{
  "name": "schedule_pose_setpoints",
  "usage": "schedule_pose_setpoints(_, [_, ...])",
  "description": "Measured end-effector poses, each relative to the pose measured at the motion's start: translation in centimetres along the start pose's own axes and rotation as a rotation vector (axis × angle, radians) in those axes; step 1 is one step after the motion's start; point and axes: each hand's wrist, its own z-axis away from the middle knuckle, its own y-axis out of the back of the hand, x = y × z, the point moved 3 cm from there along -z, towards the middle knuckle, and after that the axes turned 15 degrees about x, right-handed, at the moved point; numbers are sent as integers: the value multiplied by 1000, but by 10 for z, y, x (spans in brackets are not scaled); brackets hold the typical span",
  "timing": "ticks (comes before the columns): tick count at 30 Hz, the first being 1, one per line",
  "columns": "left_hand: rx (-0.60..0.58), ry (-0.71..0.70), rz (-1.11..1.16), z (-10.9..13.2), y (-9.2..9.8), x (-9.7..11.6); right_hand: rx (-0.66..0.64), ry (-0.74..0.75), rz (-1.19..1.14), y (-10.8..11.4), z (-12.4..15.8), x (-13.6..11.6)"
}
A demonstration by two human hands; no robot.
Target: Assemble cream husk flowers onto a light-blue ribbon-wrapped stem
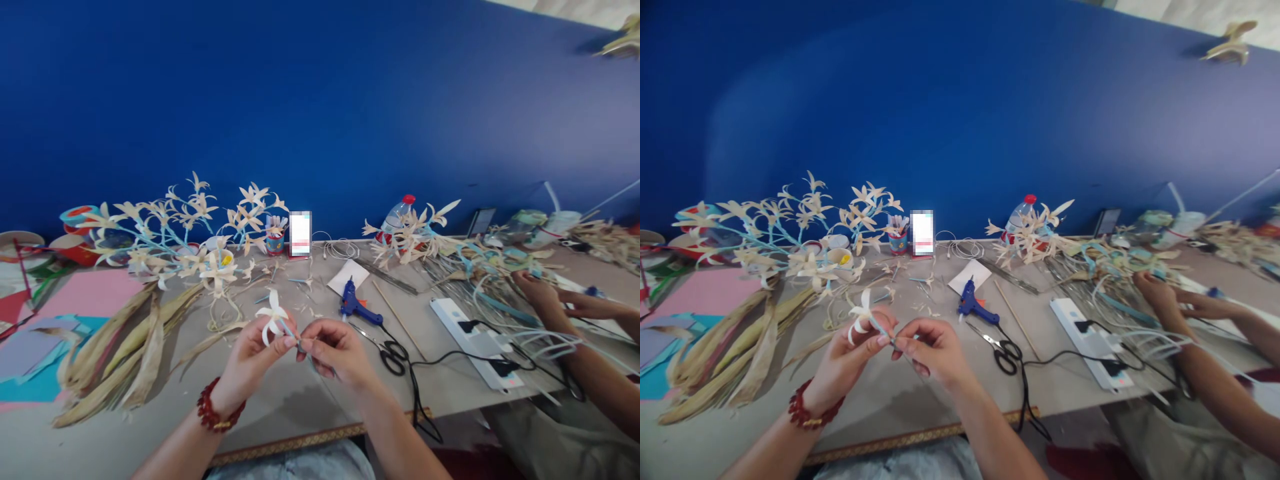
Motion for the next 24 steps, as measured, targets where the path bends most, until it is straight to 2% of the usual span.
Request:
schedule_pose_setpoints(12, [-156, 25, 110, -2, -5, 3, -101, -8, -31, -3, -2, 3])
schedule_pose_setpoints(14, [-126, 14, 141, -3, -4, 0, -48, 77, 16, -3, -3, 4])
schedule_pose_setpoints(18, [14, -8, 117, -5, 1, -9, 121, 365, 217, -3, -4, 1])
schedule_pose_setpoints(20, [63, -7, 89, -7, 4, -12, 161, 468, 318, -5, -5, 0])
schedule_pose_setpoints(24, [83, 9, 60, -12, 8, -16, 154, 505, 383, -5, -13, 1])
